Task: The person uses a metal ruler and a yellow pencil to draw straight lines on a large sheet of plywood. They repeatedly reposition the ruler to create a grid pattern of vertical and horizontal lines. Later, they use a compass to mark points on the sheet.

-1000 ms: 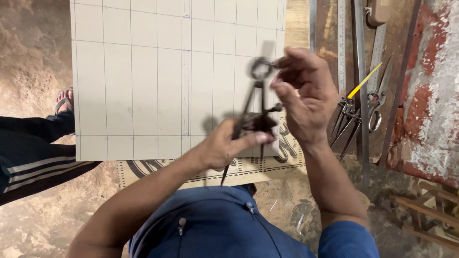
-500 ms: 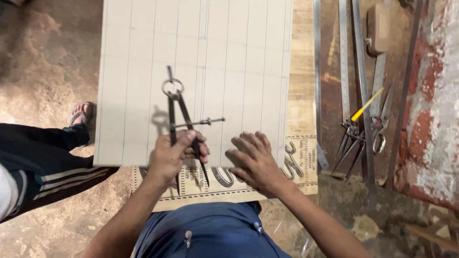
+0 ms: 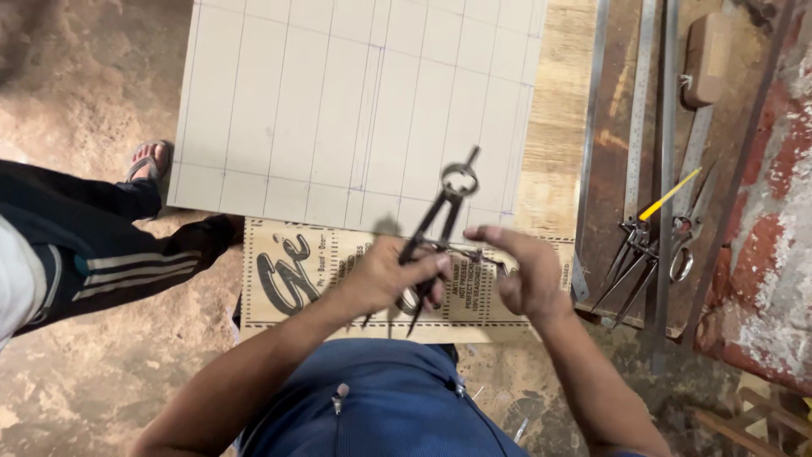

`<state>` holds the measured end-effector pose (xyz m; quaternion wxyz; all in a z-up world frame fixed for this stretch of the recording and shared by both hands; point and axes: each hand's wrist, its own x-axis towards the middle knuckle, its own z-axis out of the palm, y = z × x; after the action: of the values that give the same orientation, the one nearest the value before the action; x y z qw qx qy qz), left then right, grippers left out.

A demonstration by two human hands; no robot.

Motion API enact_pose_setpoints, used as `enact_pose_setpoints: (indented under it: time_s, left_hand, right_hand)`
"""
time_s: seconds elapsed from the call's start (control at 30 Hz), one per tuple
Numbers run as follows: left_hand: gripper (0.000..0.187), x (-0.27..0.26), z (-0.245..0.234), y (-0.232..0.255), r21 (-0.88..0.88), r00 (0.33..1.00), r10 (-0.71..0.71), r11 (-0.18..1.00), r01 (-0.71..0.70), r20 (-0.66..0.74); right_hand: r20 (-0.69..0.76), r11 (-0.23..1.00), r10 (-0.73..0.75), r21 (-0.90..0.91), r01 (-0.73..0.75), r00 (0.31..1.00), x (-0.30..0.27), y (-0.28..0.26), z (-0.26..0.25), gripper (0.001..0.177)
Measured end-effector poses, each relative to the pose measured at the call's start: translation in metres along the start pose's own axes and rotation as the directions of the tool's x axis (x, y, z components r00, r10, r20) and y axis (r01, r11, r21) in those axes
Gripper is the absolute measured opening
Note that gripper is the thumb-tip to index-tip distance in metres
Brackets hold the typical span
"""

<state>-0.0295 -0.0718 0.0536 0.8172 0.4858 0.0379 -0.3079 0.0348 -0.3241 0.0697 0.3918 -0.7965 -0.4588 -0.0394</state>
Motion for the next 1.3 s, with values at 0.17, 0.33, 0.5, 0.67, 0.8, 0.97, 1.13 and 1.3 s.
enact_pose_setpoints:
  time_s: [0.17, 0.33, 0.5, 0.67, 0.8, 0.97, 1.13, 1.3]
  left_hand:
    - [0.027, 0.008, 0.005, 0.002, -0.033, 0.999, 0.04, 0.999, -0.039, 0.03]
    - [0.027, 0.013, 0.003, 0.005, -0.075, 0.998, 0.053, 0.996, -0.05, 0.045]
    - [0.028, 0.017, 0.001, 0.015, -0.087, 0.999, 0.049, 0.995, -0.046, 0.022]
    - [0.026, 0.024, 0.004, 0.022, -0.048, 1.0, 0.017, 0.999, -0.017, 0.002]
    - [0.03, 0.024, -0.001, 0.032, 0.028, 0.999, 0.028, 0.999, -0.029, 0.028]
    - [0.031, 0.028, 0.001, 0.037, 0.035, 0.999, 0.035, 0.999, -0.036, 0.007]
    - [0.031, 0.038, 0.001, 0.037, 0.012, 0.998, 0.047, 0.999, -0.048, 0.034]
    - [0.029, 0.047, 0.002, 0.033, 0.0, 0.996, 0.06, 0.998, -0.06, 0.067]
  right_hand:
    - [-0.129, 0.981, -0.004, 0.192, 0.029, 0.992, 0.0, -0.019, -0.005, 0.069]
    - [-0.233, 0.989, 0.074, 0.139, -0.043, 0.97, -0.004, -0.001, -0.006, 0.064]
    - [0.027, 0.98, 0.174, -0.102, -0.171, 0.984, -0.001, 0.001, -0.013, 0.044]
    - [-0.177, 0.997, -0.051, 0.044, 0.059, 0.983, 0.006, -0.003, -0.01, 0.054]
    - [-0.19, 0.992, 0.127, 0.007, -0.128, 0.973, 0.008, 0.004, -0.016, 0.065]
    - [-0.115, 0.999, 0.014, 0.051, -0.008, 0.993, 0.01, 0.009, -0.013, 0.058]
    - [-0.215, 0.991, -0.089, 0.078, 0.108, 0.973, 0.014, 0.017, -0.009, 0.056]
    - [-0.181, 0.962, 0.106, 0.269, -0.055, 0.978, 0.007, 0.016, -0.02, 0.063]
